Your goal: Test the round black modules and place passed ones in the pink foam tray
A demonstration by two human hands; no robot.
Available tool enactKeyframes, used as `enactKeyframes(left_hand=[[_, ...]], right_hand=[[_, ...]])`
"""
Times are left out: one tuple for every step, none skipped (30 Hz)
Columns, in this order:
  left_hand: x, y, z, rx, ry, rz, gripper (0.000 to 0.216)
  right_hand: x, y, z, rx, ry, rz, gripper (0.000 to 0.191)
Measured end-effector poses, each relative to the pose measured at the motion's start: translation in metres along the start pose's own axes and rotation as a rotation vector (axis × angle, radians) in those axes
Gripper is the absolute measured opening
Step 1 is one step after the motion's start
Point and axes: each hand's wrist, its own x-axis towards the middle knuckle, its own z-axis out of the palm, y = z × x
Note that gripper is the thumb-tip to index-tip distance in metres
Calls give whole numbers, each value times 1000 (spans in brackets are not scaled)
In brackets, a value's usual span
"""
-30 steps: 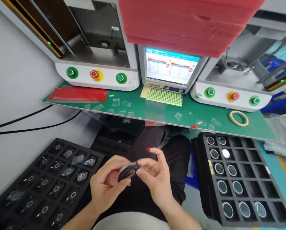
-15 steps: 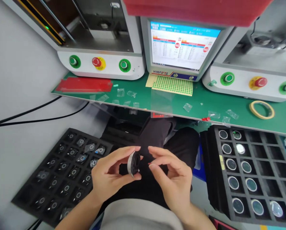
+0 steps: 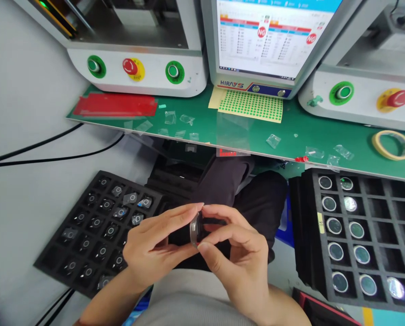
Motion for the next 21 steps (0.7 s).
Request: enactKeyframes(left_hand=[[0,0,0,8,-3,-3,50],[0,0,0,14,-7,-6,50],[0,1,0,18,-10,-7,50],[0,1,0,20,-15,-7,50],[0,1,0,21,-16,-7,50],[1,2,0,22,-15,-6,51],[1,2,0,23,-13,-5,51],[1,2,0,23,-9,-6,52],[1,3,1,22,-7,-7,52],[1,3,1,21,-4,-6,52],[1,3,1,19,-5,-5,52],[2,3,1,18,-7,-7,52],[2,3,1,15,-7,-6,52],[2,2,1,15,-7,-6,52],[2,2,1,15,-6,-7,53],[2,2,2,15,-7,-7,52],[2,1,2,15,-6,-7,52],[2,1,2,14,-6,-5,52],[2,1,2,10,-8,-3,51],[2,1,2,5,-8,0,51],[2,1,2,0,-5,3,51]], right_hand=[[0,0,0,-7,14,8,12],[0,0,0,-14,24,16,11],[1,0,0,-21,30,22,11],[1,0,0,-26,36,24,10],[1,0,0,-30,38,24,10],[2,0,0,-33,41,24,10],[2,0,0,-35,43,23,10],[2,0,0,-35,44,22,11],[2,0,0,-34,42,19,11],[2,0,0,-31,41,18,11],[2,0,0,-27,39,17,12],[2,1,0,-23,38,17,12],[2,1,0,-20,37,19,12],[1,1,0,-17,37,22,12],[1,2,-1,-14,38,25,11],[1,2,-1,-10,37,27,11],[1,2,-1,-5,35,26,11],[1,2,-2,1,30,22,11],[0,2,-2,7,25,20,11],[0,3,-2,10,22,18,11],[0,2,-2,11,22,18,11]])
